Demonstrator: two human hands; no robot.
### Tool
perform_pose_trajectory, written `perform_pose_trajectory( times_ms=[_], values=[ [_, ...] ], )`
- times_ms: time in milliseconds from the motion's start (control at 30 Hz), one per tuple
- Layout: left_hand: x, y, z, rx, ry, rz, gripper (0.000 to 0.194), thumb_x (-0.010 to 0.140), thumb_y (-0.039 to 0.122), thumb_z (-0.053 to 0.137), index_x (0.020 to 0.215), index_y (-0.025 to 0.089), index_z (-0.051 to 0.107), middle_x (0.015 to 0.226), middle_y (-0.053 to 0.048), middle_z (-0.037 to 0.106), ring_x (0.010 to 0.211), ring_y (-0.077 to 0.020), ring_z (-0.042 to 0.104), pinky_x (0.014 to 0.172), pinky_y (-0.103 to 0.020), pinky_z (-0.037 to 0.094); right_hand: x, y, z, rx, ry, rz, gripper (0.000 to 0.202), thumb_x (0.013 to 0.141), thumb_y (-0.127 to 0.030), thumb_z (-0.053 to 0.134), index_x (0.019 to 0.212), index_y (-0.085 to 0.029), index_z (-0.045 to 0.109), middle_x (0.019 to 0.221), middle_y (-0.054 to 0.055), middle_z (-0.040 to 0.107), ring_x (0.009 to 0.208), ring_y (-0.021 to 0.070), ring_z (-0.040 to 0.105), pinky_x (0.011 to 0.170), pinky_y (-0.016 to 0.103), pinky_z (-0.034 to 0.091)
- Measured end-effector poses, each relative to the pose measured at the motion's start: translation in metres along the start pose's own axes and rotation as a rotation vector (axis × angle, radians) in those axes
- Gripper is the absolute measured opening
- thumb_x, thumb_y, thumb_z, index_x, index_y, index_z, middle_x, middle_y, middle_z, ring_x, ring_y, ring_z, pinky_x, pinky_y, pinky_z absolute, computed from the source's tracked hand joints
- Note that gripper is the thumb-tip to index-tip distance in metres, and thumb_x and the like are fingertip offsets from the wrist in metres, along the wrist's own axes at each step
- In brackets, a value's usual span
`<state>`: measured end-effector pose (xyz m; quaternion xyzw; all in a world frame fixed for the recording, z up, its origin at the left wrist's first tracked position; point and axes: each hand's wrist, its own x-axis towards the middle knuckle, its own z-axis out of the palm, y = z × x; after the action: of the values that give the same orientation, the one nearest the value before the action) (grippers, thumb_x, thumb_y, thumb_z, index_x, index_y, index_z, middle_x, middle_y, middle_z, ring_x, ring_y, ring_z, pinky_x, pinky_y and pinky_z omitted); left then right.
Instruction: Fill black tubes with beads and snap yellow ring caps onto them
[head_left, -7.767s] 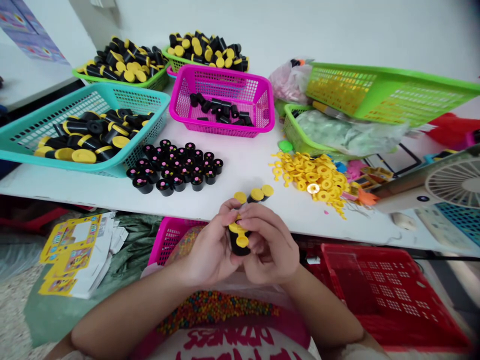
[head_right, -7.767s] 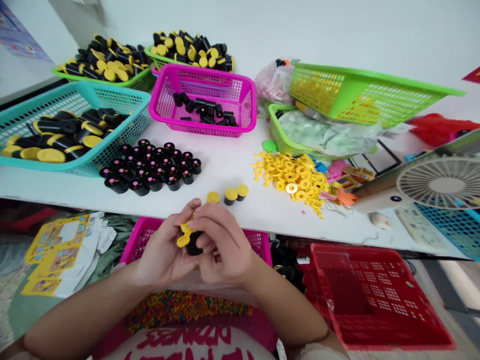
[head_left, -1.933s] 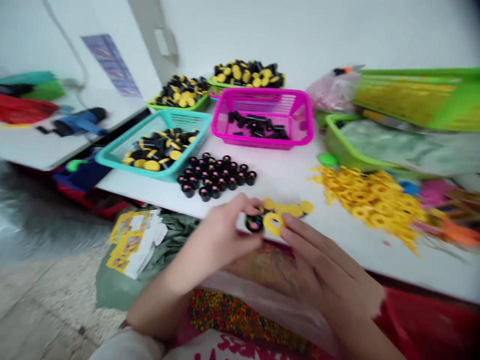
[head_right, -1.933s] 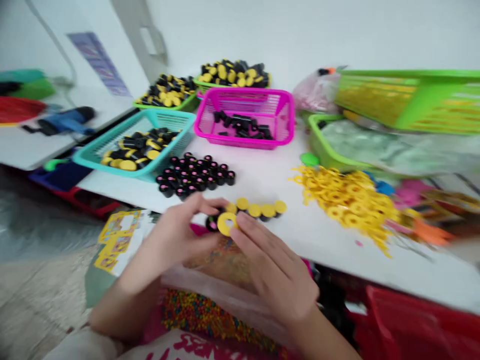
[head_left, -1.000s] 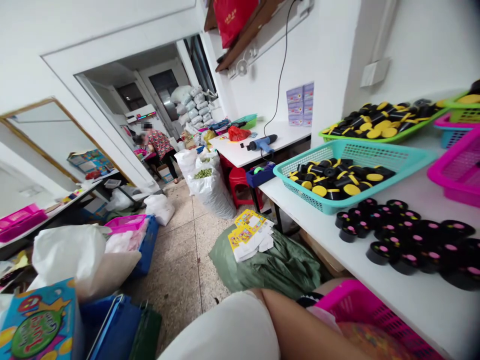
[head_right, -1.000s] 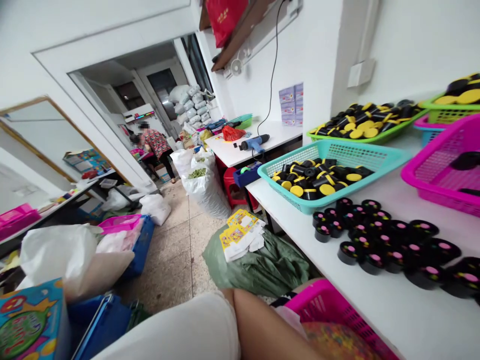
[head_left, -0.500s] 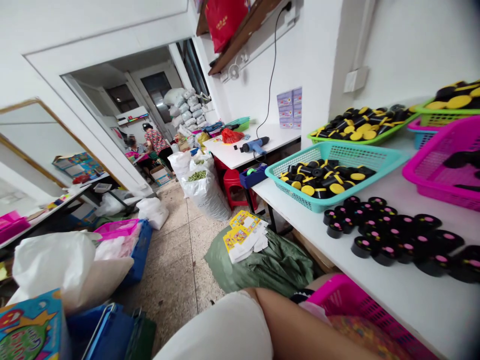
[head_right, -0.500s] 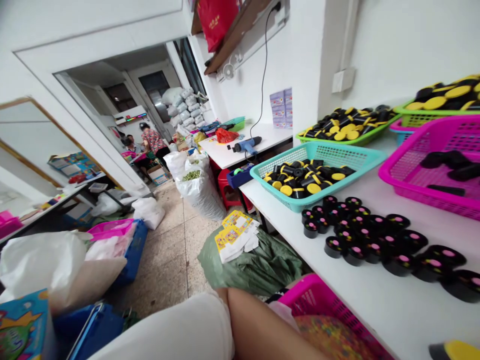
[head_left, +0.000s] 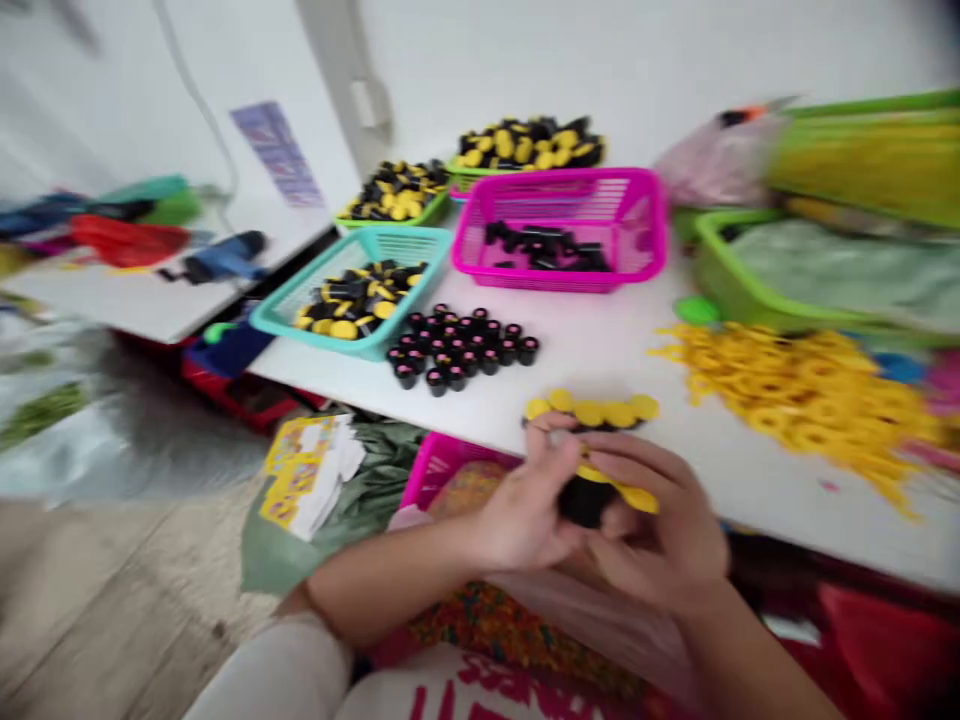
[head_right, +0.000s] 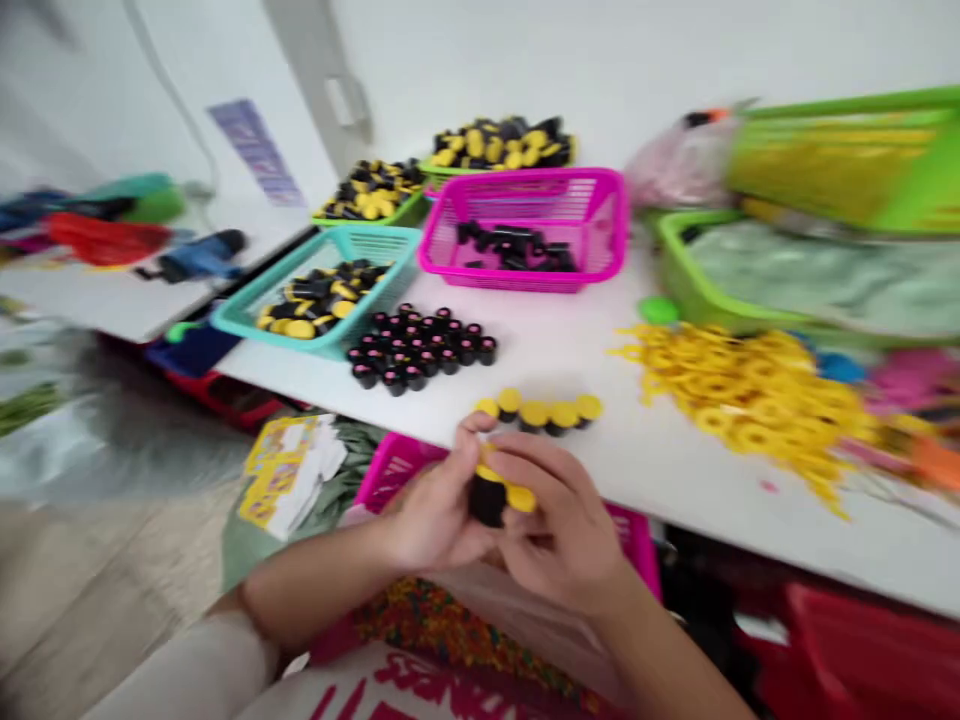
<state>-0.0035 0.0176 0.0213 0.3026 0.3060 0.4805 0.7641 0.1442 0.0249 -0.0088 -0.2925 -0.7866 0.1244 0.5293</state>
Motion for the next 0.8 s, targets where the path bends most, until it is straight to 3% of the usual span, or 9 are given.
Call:
perform_pose_trajectory(
  times_ms=[133, 300, 567, 700, 800],
  values=[
    [0.001, 0.000, 0.005, -0.221, -0.039, -0.110, 0.059, 0.074, 0.056, 0.076, 0.106, 0.030, 0.035, 0.087, 0.007, 0.056, 0.060, -0.0077, 0.056, 0.052, -0.016, 0.044, 0.009, -0.004, 0.001, -0.085, 0.005, -0.045, 0.057, 0.077, -0.007, 0.056, 0.131, -0.025, 0.051, 0.121, 0.007, 0.063, 0.112, 0.0215, 0.063, 0.094, 0.038, 0.059],
    [0.002, 0.000, 0.012, -0.297, -0.038, -0.136, 0.051, 0.078, 0.045, 0.074, 0.105, 0.029, 0.034, 0.084, 0.007, 0.057, 0.060, -0.0095, 0.059, 0.054, -0.020, 0.048, 0.010, -0.010, 0.000, -0.073, 0.042, 0.003, 0.059, 0.072, -0.005, 0.053, 0.128, -0.024, 0.052, 0.118, 0.009, 0.064, 0.110, 0.0211, 0.065, 0.091, 0.037, 0.060],
    [0.005, -0.002, 0.005, -0.319, -0.034, -0.178, 0.039, 0.077, 0.035, 0.066, 0.106, 0.027, 0.041, 0.083, 0.006, 0.055, 0.060, -0.0100, 0.056, 0.049, -0.019, 0.041, 0.003, -0.011, 0.002, -0.001, 0.038, 0.054, 0.060, 0.070, -0.003, 0.055, 0.126, -0.025, 0.056, 0.121, 0.009, 0.066, 0.108, 0.0229, 0.067, 0.091, 0.038, 0.059],
    [0.002, -0.003, -0.005, -0.091, -0.129, -0.051, 0.034, 0.091, 0.050, 0.054, 0.114, 0.031, 0.037, 0.083, 0.004, 0.057, 0.066, -0.0118, 0.059, 0.054, -0.020, 0.044, 0.010, -0.002, -0.006, 0.295, -0.054, 0.114, 0.052, 0.081, -0.016, 0.070, 0.130, -0.029, 0.059, 0.125, 0.007, 0.066, 0.117, 0.0228, 0.063, 0.101, 0.041, 0.053],
    [-0.001, -0.003, -0.018, 0.321, -0.276, 0.216, 0.036, 0.094, 0.056, 0.049, 0.116, 0.029, 0.037, 0.106, -0.004, 0.060, 0.098, -0.0180, 0.062, 0.083, -0.034, 0.051, 0.015, 0.006, -0.014, 0.672, -0.109, 0.177, 0.034, 0.084, -0.037, 0.074, 0.118, -0.036, 0.069, 0.117, 0.003, 0.071, 0.117, 0.0231, 0.064, 0.103, 0.045, 0.051]
  ],
)
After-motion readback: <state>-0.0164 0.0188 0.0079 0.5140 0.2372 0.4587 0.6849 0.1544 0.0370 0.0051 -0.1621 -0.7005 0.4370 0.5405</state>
